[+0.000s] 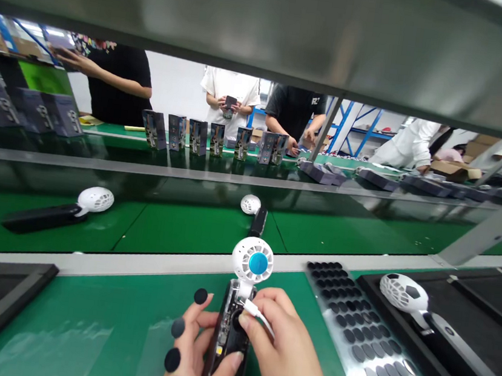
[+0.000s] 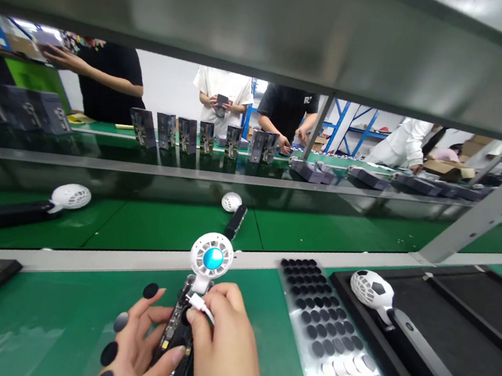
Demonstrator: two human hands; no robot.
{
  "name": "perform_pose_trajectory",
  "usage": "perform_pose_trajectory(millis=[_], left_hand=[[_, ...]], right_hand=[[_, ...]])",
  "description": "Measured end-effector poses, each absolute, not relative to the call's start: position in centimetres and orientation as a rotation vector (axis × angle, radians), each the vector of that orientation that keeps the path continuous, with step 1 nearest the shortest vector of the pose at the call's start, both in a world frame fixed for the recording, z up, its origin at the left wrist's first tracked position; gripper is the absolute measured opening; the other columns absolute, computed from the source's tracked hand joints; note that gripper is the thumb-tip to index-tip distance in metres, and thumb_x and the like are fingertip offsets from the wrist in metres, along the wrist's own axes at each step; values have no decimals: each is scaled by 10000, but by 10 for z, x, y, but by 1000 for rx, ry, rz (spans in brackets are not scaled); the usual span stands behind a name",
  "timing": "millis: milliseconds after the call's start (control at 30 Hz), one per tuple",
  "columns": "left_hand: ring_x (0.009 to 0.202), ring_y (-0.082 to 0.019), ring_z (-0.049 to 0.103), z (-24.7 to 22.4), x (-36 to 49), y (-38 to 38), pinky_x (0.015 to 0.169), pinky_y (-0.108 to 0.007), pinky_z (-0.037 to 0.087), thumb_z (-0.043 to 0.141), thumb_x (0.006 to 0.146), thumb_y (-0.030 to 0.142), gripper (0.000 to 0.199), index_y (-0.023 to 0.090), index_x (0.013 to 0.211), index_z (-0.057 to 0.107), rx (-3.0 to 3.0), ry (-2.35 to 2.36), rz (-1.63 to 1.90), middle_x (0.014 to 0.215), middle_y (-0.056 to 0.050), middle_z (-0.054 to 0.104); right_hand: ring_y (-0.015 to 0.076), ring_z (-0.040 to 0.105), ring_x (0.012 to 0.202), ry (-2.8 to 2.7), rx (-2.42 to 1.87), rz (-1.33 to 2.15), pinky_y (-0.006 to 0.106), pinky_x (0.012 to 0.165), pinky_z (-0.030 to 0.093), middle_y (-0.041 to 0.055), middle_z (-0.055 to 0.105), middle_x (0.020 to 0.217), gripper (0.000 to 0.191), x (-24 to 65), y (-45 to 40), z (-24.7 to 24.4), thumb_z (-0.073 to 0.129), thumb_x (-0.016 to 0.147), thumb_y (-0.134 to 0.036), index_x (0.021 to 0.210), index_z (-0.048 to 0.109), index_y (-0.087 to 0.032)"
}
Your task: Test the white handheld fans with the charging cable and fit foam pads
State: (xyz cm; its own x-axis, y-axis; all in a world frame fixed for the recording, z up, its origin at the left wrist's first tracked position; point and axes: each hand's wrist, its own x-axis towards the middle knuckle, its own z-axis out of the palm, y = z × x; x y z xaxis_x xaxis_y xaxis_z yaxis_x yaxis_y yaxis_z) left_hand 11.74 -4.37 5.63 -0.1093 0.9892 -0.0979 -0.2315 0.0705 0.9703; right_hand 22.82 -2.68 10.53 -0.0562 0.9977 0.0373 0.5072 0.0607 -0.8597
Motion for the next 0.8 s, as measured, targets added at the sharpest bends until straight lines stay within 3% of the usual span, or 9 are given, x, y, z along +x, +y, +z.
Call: perform_pose_trajectory(millis=[333,433,567,700,800], left_hand=[[802,-146,610,60,118,-45,730,-231,459,615,619,355,602,281,1112,276,896,1099,1392,872,8,515],[862,-156,596,57,119,-46,741,-228,453,640,605,406,592,276,1080,311,902,1112,1424,917,-1,516],[926,-175,567,55,120,-46,792,-251,436,650,583,487,627,283,1075,320,919,1138,1454,952,-18,509],[856,-202,586,59,116,-41,684,-277,478,631,608,486,687,309,1151,248,935,1057,1462,965,-27,479],[950,-270,547,59,105,-36,812,-389,427,535,677,515,711,278,1244,176,997,1165,1402,1089,-93,467]], right_hand=[[141,520,749,-1634,-1508,792,234,646,399,7,469,859,144,219,-28,93,401,803,-232,698,498,-212],[161,528,805,-1600,-1504,740,267,683,403,14,467,966,163,219,-29,91,398,788,-218,873,531,-261],[168,563,685,-1257,-1571,911,330,686,427,31,491,1096,500,222,-28,96,529,683,-267,1148,352,-308],[199,589,813,-1032,-1343,1267,316,740,426,30,615,899,516,218,-27,98,560,647,-282,1096,311,-232],[205,580,845,-1102,-1288,1274,310,735,424,32,612,897,412,209,-30,92,571,624,-242,998,400,-222]])
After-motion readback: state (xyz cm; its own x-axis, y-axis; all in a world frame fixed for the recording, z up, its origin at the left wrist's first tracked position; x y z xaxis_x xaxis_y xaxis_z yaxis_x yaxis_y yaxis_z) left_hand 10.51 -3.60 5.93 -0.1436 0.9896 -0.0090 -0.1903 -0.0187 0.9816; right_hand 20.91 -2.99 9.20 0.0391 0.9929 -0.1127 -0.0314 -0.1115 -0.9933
